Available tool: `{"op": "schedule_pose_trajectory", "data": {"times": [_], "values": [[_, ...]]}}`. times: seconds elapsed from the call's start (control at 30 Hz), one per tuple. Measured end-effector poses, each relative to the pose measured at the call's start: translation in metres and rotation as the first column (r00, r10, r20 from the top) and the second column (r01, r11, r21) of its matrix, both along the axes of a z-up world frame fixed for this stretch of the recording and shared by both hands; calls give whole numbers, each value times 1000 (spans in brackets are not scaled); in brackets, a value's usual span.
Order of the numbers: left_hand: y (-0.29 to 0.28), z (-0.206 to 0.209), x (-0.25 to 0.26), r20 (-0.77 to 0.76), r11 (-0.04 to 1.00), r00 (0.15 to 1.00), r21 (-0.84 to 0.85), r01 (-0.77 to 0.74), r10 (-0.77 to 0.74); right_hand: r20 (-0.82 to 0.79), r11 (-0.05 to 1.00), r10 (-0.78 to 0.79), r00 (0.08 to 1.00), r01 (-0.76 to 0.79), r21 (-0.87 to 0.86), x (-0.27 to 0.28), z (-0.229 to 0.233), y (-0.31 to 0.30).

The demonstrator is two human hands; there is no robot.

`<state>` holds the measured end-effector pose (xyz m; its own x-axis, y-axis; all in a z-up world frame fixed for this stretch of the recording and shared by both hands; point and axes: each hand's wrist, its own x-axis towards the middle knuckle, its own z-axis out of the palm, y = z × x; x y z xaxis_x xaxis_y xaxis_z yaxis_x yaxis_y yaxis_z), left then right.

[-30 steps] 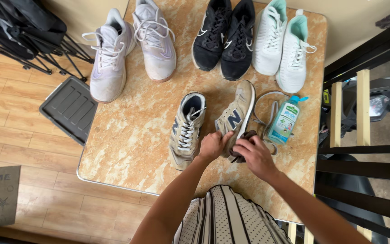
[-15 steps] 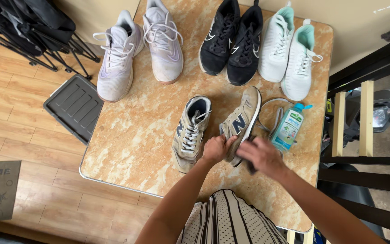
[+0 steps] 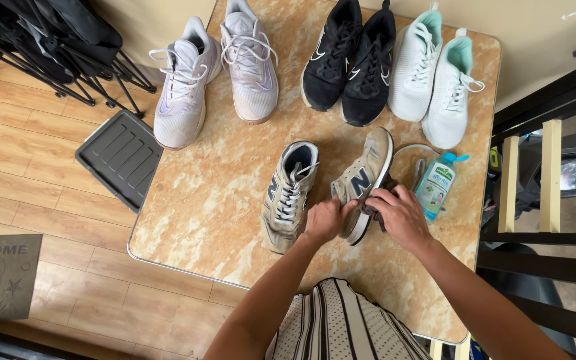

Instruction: The person removes the laces from a beige sneaker, wipes the shoe with a cloth, applies liquid from a bottle, and wipes again. The person then re-laces the sneaker and ties the laces. Other shoes remain on the table.

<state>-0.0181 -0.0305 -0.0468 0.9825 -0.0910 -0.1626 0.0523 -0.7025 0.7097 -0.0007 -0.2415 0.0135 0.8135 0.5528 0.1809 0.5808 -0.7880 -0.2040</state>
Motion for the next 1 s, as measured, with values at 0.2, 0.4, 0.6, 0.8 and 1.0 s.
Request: {"op": "schedule_pose_trajectory", "data": {"times": [0.2,0.4,0.6,0.8,1.0], "values": [[50,42,26,430,765,830,375,-523,357,-8,999,-17,1000,17,52,-3,11,5],[113,53,46,-189,740,854,-432,-515,484,-112,987,-16,994,34,156,0,24,8],[114,102,23,-328,197,919,-907,-371,217,-126,854,-86,988,139,501,-11,15,15],[88,152,15,-297,57,955,-953,-297,2,-665,490,0,747,580,651,-7,57,17],[69,176,4,-61,311,994,-950,-31,-89,-495,580,92,864,358,732,-5,134,24]]}}
